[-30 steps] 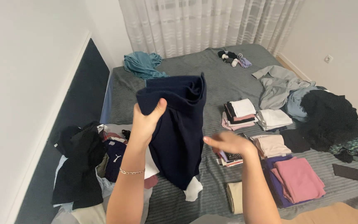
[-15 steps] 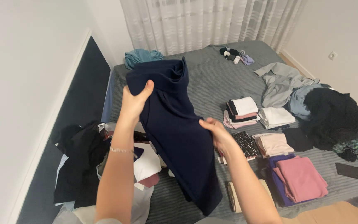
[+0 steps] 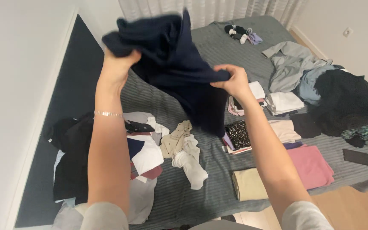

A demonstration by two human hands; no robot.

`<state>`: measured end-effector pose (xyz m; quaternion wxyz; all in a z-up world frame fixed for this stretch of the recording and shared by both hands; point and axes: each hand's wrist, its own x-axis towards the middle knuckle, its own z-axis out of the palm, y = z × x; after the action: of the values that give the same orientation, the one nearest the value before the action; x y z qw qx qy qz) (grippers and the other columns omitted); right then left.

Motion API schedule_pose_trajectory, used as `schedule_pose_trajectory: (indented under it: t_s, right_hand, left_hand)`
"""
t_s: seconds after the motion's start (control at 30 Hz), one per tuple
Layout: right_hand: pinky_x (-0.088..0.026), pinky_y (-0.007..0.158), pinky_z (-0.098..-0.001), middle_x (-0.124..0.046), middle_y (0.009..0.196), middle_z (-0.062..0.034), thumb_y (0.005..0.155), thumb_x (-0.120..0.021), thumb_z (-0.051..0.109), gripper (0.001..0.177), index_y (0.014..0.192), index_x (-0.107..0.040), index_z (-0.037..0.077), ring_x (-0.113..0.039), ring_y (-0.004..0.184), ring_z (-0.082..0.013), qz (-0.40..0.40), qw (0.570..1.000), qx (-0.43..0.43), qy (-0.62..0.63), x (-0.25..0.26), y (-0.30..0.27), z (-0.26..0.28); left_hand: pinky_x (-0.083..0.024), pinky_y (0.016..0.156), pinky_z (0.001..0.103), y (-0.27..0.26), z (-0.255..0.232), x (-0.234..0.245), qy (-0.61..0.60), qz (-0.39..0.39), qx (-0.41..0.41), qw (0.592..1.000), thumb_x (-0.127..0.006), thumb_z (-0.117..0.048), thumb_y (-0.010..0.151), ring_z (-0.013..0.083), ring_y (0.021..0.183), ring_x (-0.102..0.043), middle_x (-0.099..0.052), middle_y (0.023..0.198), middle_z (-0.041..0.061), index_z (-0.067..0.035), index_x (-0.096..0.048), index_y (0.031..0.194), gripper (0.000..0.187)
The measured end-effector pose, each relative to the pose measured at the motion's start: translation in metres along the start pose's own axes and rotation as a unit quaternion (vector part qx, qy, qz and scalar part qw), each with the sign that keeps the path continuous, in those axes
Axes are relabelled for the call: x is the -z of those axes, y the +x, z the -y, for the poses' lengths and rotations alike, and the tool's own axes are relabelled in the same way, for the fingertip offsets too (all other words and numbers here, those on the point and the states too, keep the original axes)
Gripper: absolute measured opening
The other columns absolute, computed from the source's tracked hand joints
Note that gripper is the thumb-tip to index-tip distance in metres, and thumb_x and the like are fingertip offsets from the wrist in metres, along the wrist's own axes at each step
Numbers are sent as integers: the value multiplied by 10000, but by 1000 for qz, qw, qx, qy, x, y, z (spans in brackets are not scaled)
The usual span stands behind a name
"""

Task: Folding various items of laundry and organizing them into stacks on a bed

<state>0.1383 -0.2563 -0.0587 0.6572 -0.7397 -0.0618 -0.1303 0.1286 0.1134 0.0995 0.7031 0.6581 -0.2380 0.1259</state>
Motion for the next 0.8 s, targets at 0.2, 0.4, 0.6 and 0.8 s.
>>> schedule_pose_trajectory:
  t_s: [0.2, 0.4, 0.6, 0.8]
  right_hand:
    - [-449, 750, -367, -647, 837, -36, 563, -619, -11, 319, 833, -643, 158, -627, 814, -258, -1, 934, 185, -305, -10, -90, -38]
    - [-429, 716, -413, -612, 824, -63, 417, -583, 9, 371, 769, -564, 124, -605, 807, -304, 156, 946, 138, -248, -67, -238, -203]
    - [-374, 764, -419, -565, 891, -8, 499, -471, -151, 517, 876, -551, 195, -550, 892, -274, 412, 837, -94, -346, -119, -417, -365]
    - [-395, 1010, -553, -525, 1418, -192, 475, -1026, 496, 1223, 1477, -458, 86, -505, 1304, -386, 478, 834, -47, -273, -195, -403, -222]
  left_hand:
    - [-489, 914, 385, -111, -12, 13, 205, 193, -190, 941, -532, -135, 1089, 229, 956, -633, -633, 988, 80, -76, -641, 960, 179]
    - [-377, 866, 341, -315, 145, 71, 374, 208, 2, 904, -373, -344, 1070, 152, 850, -585, -760, 1093, -108, -332, -797, 846, 479]
    - [-301, 1079, 456, -505, 235, 88, 364, 107, 306, 873, -620, -61, 838, 136, 762, -641, -731, 1183, -66, -307, -849, 728, 354]
    - [-421, 1099, 408, -560, 246, 76, 213, 73, 408, 885, -649, 62, 886, 253, 1269, -572, -605, 1300, 31, -191, -869, 735, 368]
